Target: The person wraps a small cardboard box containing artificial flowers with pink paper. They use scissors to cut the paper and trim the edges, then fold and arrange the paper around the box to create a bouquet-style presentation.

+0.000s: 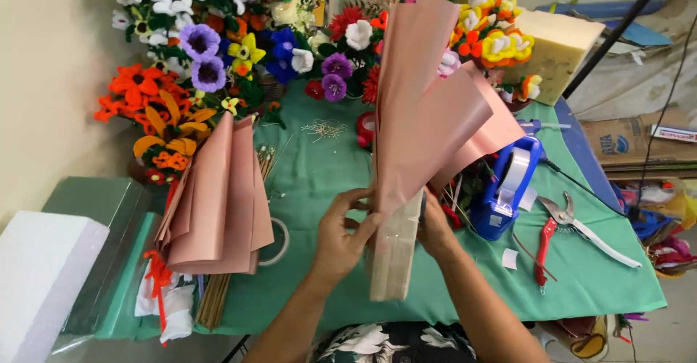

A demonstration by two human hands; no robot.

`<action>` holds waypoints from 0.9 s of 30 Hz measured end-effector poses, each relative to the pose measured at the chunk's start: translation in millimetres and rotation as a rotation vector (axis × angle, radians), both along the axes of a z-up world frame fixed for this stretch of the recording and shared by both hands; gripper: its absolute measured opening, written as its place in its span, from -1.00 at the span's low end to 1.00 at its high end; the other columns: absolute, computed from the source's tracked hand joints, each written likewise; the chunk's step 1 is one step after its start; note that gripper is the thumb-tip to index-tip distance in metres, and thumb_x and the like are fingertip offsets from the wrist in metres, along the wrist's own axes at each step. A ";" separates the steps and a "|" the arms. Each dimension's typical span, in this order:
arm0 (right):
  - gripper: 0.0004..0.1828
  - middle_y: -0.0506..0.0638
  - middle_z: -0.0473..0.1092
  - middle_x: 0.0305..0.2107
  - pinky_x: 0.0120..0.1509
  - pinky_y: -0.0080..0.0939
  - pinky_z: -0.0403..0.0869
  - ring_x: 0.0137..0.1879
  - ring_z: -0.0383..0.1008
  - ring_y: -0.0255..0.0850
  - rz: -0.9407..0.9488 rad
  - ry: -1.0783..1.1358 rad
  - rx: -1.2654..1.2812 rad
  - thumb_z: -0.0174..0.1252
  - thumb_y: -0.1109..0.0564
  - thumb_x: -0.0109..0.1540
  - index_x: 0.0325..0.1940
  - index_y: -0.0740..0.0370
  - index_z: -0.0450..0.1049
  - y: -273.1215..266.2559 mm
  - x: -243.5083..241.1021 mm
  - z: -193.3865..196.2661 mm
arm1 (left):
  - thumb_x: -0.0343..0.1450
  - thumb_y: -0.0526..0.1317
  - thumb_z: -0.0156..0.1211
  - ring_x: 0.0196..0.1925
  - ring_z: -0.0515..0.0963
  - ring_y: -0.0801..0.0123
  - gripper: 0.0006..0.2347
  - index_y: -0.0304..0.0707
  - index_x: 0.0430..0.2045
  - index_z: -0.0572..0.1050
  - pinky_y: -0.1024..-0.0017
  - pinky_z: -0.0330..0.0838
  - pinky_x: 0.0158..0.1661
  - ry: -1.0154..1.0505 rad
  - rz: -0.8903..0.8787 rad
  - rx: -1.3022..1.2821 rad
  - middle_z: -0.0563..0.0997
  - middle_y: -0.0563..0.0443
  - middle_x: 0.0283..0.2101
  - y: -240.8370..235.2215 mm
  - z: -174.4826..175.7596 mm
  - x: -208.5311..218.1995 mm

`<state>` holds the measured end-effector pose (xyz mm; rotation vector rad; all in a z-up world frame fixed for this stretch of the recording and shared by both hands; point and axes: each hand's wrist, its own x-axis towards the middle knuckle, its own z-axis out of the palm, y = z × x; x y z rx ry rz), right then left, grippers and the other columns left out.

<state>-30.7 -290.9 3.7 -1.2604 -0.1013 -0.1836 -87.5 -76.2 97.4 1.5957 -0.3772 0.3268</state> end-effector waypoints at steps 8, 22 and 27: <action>-0.45 0.14 0.35 0.29 0.39 0.17 0.38 0.34 0.38 0.02 0.016 0.049 -0.074 -0.05 0.13 0.33 0.45 0.15 0.27 1.2 -11.6 6.8 | 0.11 -0.18 0.67 0.51 -0.06 -0.26 0.14 -0.20 0.52 -0.16 -0.24 -0.18 0.36 0.238 -0.186 0.111 -0.01 -0.40 0.50 25.1 3.3 3.4; -0.47 0.09 0.42 0.21 0.35 0.08 0.43 0.29 0.42 -0.05 0.086 0.154 -0.232 0.00 0.06 0.25 0.31 0.19 0.38 4.0 -18.8 3.0 | 0.27 -0.31 0.51 0.49 0.18 -0.04 0.00 -0.23 0.53 -0.19 -0.03 0.05 0.41 0.479 -0.448 -0.110 0.16 -0.34 0.47 38.0 -14.9 -2.6; -0.48 0.08 0.45 0.19 0.34 0.05 0.45 0.27 0.44 -0.07 0.116 0.192 -0.290 0.02 0.03 0.22 0.26 0.21 0.42 7.1 -19.9 7.6 | 0.19 -0.39 0.60 0.37 0.36 0.19 -0.07 -0.06 0.48 0.12 0.04 0.21 0.35 0.557 -0.541 -0.074 0.40 -0.11 0.36 49.8 -65.2 6.4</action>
